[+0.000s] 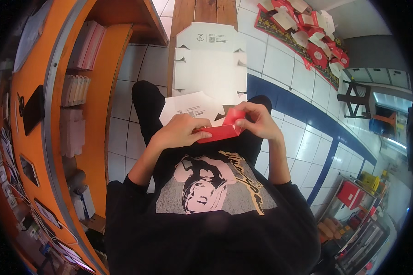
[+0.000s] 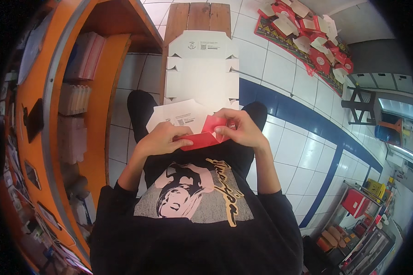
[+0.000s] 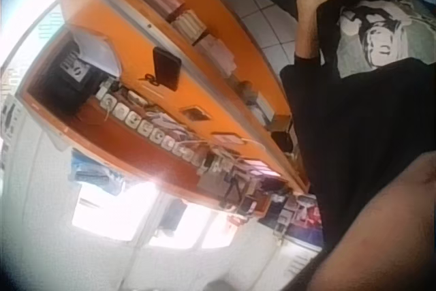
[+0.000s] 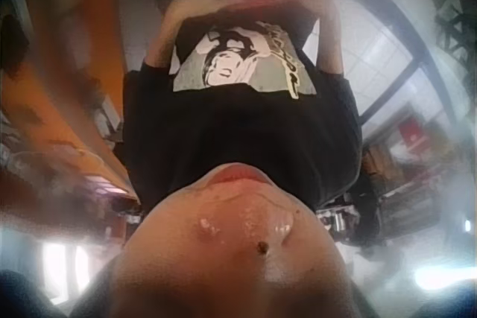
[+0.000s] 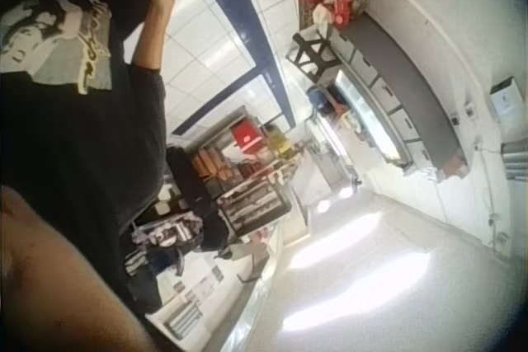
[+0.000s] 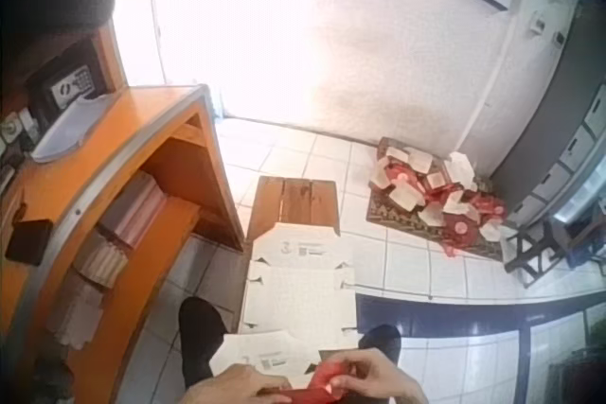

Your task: The person assembles cardboard food boxes by hand on a wooden bench, folding the flaps and interlocking the tabs of white and red boxes one by one.

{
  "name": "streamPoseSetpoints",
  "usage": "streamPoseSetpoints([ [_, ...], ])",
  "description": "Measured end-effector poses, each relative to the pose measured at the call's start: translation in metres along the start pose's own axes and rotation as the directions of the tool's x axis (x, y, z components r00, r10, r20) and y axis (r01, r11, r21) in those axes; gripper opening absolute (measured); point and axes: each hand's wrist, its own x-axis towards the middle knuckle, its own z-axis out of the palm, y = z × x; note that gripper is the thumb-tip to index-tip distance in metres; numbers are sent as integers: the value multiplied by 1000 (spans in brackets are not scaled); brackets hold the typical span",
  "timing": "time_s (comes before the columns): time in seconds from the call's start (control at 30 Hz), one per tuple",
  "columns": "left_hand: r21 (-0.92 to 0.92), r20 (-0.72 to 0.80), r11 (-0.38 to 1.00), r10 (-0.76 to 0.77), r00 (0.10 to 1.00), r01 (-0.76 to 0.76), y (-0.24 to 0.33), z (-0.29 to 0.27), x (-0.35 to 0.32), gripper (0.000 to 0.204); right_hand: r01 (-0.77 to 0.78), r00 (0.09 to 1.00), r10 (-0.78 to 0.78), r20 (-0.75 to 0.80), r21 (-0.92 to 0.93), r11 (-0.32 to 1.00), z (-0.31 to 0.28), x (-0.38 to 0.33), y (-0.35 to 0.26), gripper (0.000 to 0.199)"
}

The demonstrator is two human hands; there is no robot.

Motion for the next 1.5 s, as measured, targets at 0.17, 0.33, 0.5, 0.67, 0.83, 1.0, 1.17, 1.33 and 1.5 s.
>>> streamPoseSetpoints([
  [0.17, -629, 280, 764, 51, 959, 143, -35, 14, 15, 32, 447, 894, -444, -59, 192, 874, 1, 2, 17, 10],
  [0.33, -771, 381, 599, 162, 910, 216, -51, 34, 18, 38, 182, 980, -178, -88, 30, 983, 21, 0, 0, 11],
  [0.5, -681, 361, 712, 123, 924, 171, -46, 31, 13, 35, 41, 937, -260, -235, -663, 748, 50, 8, -15, 13],
  [0.67, -469, 278, 883, 143, 950, 5, -29, 31, 9, 30, 166, 986, -122, 114, -675, 719, 44, 11, -17, 16],
  [0.83, -565, 115, 825, 51, 992, 23, -16, 28, 10, 27, 200, 966, -250, 61, -789, 581, 41, 18, -19, 41],
  [1.0, -774, -401, 612, -280, 872, -159, 0, 10, 14, 24, 64, 698, -692, -183, -947, 314, 65, 19, -18, 67],
  [1.17, -670, -585, 686, -250, 772, -286, 27, 6, 23, 27, 238, 662, -731, -168, -877, 417, 91, 32, 1, 61],
  [1.33, -652, -673, 651, -259, 693, -389, 26, -13, 26, 29, 342, 588, -805, -80, -877, 337, 79, 33, 1, 47],
  [1.5, -776, -616, 396, -307, 725, -492, 31, -9, 23, 32, 508, 347, -932, -106, -814, 281, 72, 31, -21, 40],
])
